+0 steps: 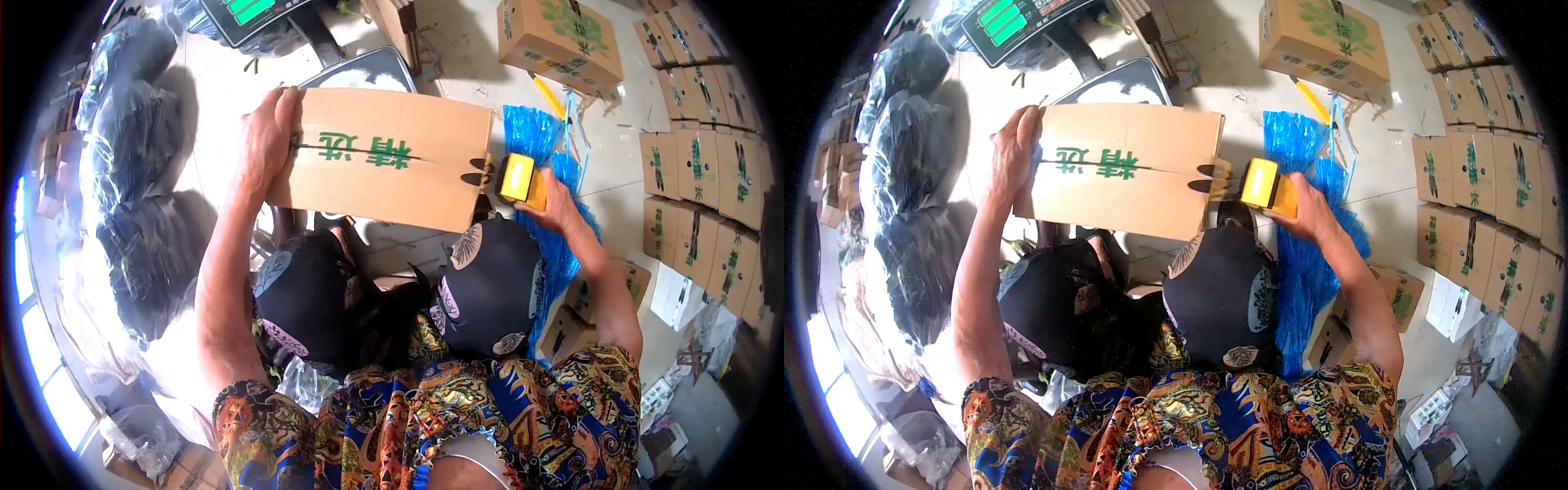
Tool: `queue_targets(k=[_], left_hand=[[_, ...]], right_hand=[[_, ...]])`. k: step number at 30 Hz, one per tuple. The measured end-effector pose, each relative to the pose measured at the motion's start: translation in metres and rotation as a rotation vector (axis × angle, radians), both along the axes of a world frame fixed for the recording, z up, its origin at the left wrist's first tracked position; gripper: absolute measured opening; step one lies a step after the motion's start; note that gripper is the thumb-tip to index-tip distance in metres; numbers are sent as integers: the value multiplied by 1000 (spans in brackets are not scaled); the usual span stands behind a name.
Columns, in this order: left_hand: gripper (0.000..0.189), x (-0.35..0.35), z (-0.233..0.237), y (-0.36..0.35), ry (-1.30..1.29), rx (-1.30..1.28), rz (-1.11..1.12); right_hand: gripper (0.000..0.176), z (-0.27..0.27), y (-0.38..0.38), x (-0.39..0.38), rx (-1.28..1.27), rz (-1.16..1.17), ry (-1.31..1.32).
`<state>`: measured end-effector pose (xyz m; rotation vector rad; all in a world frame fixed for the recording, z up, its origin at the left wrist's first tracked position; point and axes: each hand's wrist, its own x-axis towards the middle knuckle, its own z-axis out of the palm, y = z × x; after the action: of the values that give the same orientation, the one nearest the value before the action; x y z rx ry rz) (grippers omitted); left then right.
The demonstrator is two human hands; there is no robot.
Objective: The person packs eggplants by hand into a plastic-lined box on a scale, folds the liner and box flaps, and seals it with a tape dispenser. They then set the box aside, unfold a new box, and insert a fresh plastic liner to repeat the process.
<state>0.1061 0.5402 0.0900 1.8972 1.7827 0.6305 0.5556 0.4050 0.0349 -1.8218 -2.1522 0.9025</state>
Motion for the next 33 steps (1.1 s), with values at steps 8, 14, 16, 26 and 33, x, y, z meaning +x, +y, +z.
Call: queue_targets(k=[8,14,16,26,33], left_hand=[[29,-18,-8,-2,208,174,-236],[30,-2,8,-10,159,152,-218],[29,-5,13,-12,154,207,-268],[43,-15,2,-2,-156,-126,97],[35,8,11,-6,55,-6,49]], right_hand=[[46,61,-11,-14,23,100,-319],[33,16,36,-82,-60,550,-734],[39,-19,49,-93,-109,689,-733],[72,-71,93,-36,-205,-287,-324],[64,29,83,-148,254,-442,905]])
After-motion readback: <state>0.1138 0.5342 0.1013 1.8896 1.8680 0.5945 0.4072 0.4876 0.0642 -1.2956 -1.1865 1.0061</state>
